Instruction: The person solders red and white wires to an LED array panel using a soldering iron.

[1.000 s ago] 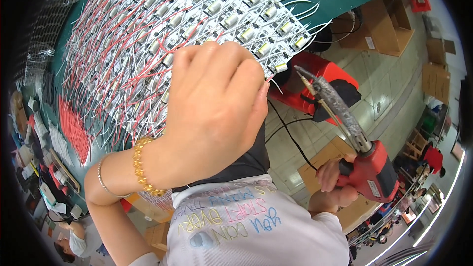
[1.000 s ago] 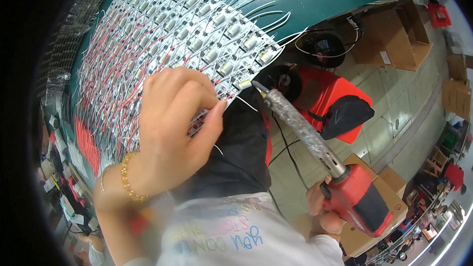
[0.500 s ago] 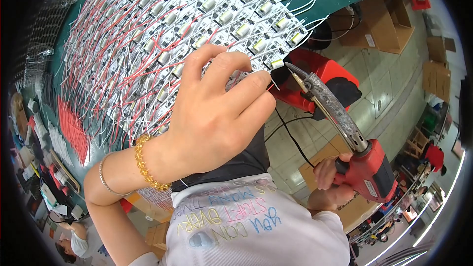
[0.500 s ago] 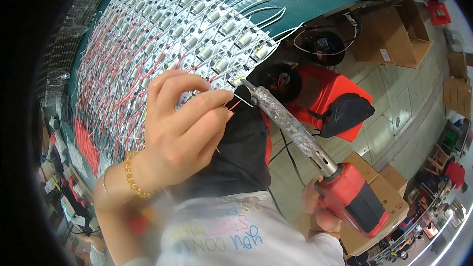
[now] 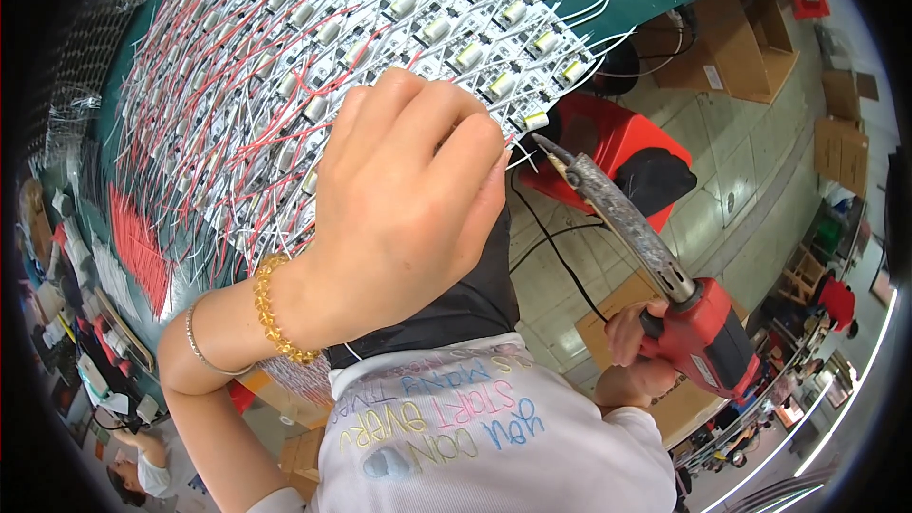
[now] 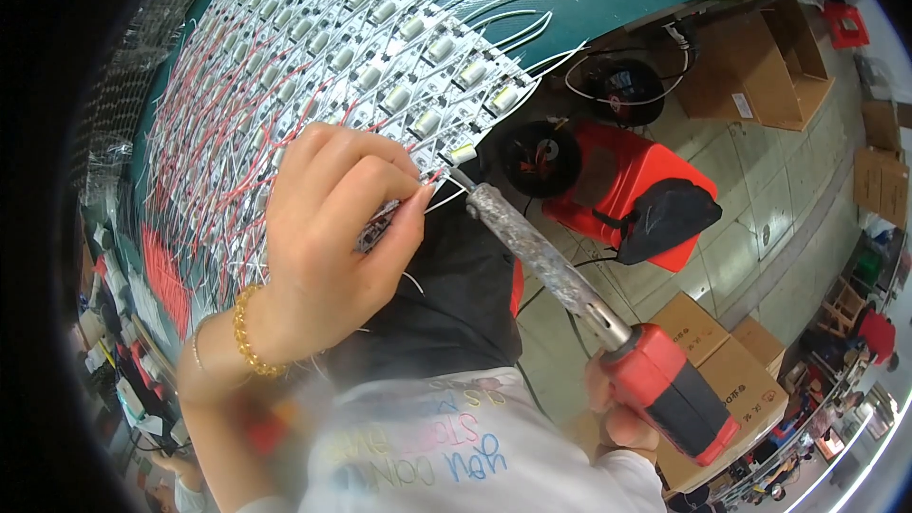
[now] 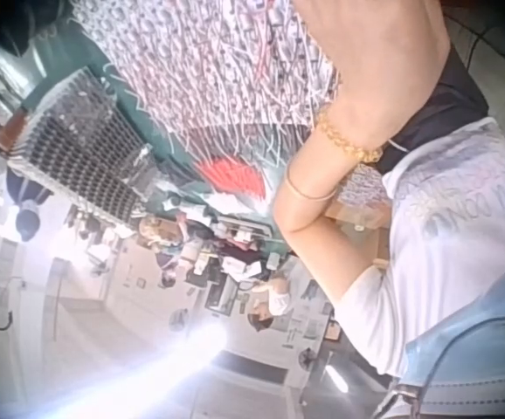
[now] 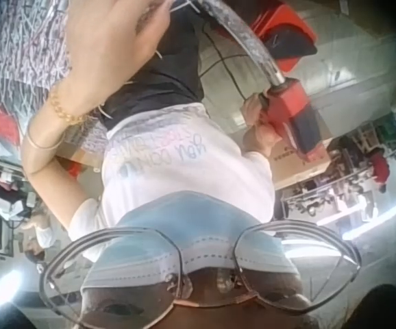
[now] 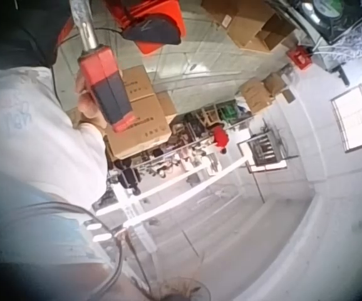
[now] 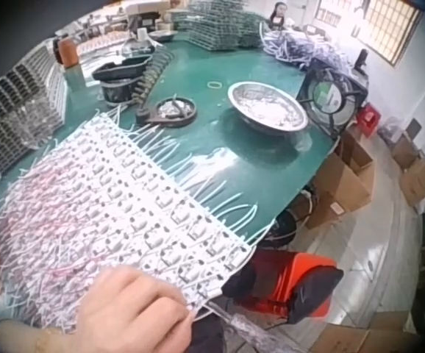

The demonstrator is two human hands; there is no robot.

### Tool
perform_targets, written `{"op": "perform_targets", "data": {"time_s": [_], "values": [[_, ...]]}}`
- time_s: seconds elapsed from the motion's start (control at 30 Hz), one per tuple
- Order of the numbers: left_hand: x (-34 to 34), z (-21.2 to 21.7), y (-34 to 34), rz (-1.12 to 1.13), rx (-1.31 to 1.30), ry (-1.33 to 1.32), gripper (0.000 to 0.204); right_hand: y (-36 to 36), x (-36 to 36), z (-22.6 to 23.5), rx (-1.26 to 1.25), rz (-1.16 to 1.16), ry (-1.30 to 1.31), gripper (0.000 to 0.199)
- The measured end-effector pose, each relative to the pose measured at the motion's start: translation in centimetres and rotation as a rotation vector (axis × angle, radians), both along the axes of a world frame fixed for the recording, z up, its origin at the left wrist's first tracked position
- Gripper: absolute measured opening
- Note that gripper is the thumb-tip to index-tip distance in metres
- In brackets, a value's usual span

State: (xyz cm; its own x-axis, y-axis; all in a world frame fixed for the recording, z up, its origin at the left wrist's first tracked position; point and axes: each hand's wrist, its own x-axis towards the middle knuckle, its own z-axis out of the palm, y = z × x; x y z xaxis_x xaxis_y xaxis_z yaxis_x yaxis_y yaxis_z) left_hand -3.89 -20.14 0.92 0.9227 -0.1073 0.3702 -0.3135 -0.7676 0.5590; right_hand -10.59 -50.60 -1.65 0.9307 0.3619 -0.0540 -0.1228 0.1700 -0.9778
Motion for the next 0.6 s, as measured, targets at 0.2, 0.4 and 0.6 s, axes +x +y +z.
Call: {"op": "perform_targets", "data": {"time_s": [0.2,0.4,0.6], "values": [[0.3,0.2,0.0,-0.014,-0.037,0.016,0.017,-0.2,-0.1,0.0,-0.208,0.064,-0.033,0.077],[0.4,0.5,0.0,-0.002,-0.014,0.034,0.018,0.4,-0.8,-0.3,-0.303,-0.132,0.152,0.061],[0.3,0.8,-0.3,0.006,0.017,0.036,0.018,0.2,-0.8,-1.0,-0.514,-0.029,0.061,0.064]]}}
